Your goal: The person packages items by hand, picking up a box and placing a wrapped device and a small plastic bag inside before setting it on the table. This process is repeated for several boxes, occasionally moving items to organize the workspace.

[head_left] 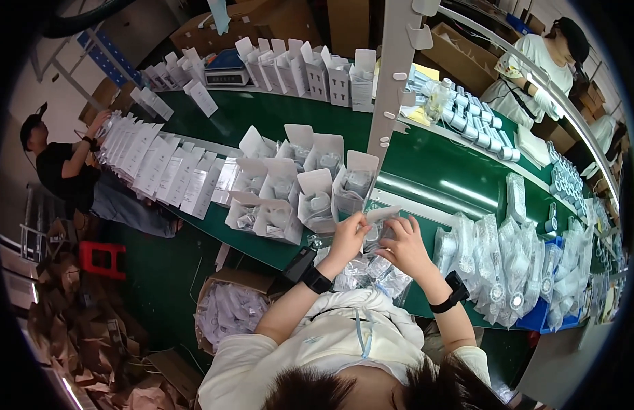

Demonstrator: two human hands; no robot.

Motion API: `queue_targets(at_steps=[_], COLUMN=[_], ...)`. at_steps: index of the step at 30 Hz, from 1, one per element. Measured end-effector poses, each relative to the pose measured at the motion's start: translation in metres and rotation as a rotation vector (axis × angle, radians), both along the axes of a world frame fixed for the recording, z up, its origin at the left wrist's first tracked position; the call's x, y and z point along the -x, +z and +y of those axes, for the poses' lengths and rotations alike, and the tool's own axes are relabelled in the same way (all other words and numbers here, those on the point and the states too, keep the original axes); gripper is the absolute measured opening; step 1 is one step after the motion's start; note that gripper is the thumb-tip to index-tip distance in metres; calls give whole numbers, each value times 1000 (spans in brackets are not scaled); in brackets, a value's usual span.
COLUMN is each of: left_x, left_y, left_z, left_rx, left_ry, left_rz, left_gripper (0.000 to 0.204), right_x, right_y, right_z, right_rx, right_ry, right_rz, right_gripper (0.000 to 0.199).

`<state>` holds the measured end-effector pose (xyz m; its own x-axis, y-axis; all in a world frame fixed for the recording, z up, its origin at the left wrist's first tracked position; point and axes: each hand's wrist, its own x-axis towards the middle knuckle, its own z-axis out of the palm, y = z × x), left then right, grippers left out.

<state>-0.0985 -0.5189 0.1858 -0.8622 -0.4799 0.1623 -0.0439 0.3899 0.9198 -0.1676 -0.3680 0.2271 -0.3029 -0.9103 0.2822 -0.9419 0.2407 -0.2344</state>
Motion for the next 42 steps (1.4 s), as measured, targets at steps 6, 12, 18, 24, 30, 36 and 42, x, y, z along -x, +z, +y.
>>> queue_targets(at_steps=[6,12,18,24,30,36,42], left_x=[-2,-18,-52,-134,-282,-268,-193], left_y=[-8,-14,44,95,67,-28,-79], left_z=[9,12,22,-29,-119,-257,-330], left_rx=[93,-23,-125,112,-240,88,101], left_ry=[8,-69,-298,-372,369,774,807], left_rz=[98,33,38,147,26,191,294], left_gripper=[16,25,39,82,96,92,92], right_x=[-2,-8,-43,-94,-101,-101,-105], right_y=[0,-29,-77,4,30,4,7], right_z=[6,21,37,-22,-99,-127,-147], right_rx=[-174,239,613,618,432,168,156], right_ry=[-84,-38,-194,238,592,457,207], right_rz=[-23,-377,-1056,-1226,-837,-1075,-1045], right_gripper=[32,65,124,113,93,46,38])
